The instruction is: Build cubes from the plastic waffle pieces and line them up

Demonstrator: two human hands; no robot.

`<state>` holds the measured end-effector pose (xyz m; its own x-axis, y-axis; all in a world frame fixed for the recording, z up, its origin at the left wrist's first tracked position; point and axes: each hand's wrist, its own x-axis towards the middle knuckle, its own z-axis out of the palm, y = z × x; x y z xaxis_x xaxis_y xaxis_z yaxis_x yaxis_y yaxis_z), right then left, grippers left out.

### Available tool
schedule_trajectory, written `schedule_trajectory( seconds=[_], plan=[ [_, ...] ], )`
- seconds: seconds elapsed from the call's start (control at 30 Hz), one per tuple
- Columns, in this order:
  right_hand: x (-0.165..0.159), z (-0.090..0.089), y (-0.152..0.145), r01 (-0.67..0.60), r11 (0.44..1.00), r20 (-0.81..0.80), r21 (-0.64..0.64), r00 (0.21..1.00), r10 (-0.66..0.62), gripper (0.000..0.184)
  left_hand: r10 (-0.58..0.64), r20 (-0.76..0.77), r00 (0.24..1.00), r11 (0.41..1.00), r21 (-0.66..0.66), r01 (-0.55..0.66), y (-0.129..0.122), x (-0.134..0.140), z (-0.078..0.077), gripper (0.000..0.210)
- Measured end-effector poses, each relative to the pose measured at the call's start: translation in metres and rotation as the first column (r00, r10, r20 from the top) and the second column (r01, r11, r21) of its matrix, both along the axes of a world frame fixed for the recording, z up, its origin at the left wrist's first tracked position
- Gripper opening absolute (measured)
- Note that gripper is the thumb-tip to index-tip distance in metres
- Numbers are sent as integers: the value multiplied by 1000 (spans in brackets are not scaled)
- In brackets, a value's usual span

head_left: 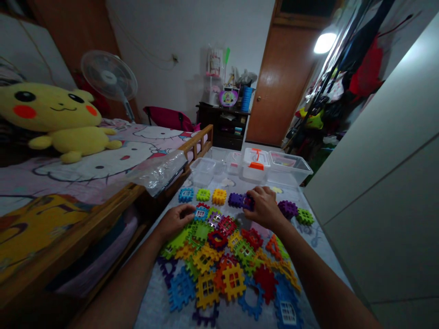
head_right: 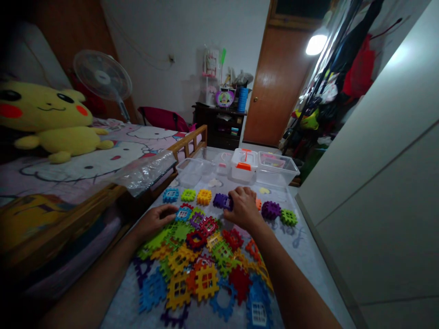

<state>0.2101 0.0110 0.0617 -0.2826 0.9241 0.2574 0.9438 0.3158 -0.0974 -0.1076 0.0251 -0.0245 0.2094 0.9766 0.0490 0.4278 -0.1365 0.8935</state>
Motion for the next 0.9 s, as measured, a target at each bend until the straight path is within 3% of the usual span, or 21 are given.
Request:
schedule_trajectory(
  seconds=[0.2, 0.4, 0.7, 0.9],
  plan=[
    [-25, -5, 46, -11, 996, 143, -85, 990, 23, 38, -14, -2, 1000, 1000, 2, 14, -1, 1, 3, 40],
    [-32, -11, 65, -36, 989, 186, -144, 981, 63, 39, -11, -26, 1000, 1000, -5, 11, 0, 0, 1, 40],
    [-35, -19, 72, 10, 976, 236, -218, 971, 43, 31, 6, 18, 1000, 1000, -15, -6, -2, 1, 3, 39],
    [-32, -2, 57, 23, 984, 189, -174, 982, 10, 44, 4, 1, 1000, 1000, -12, -4, -1, 1, 3, 41]
  ],
)
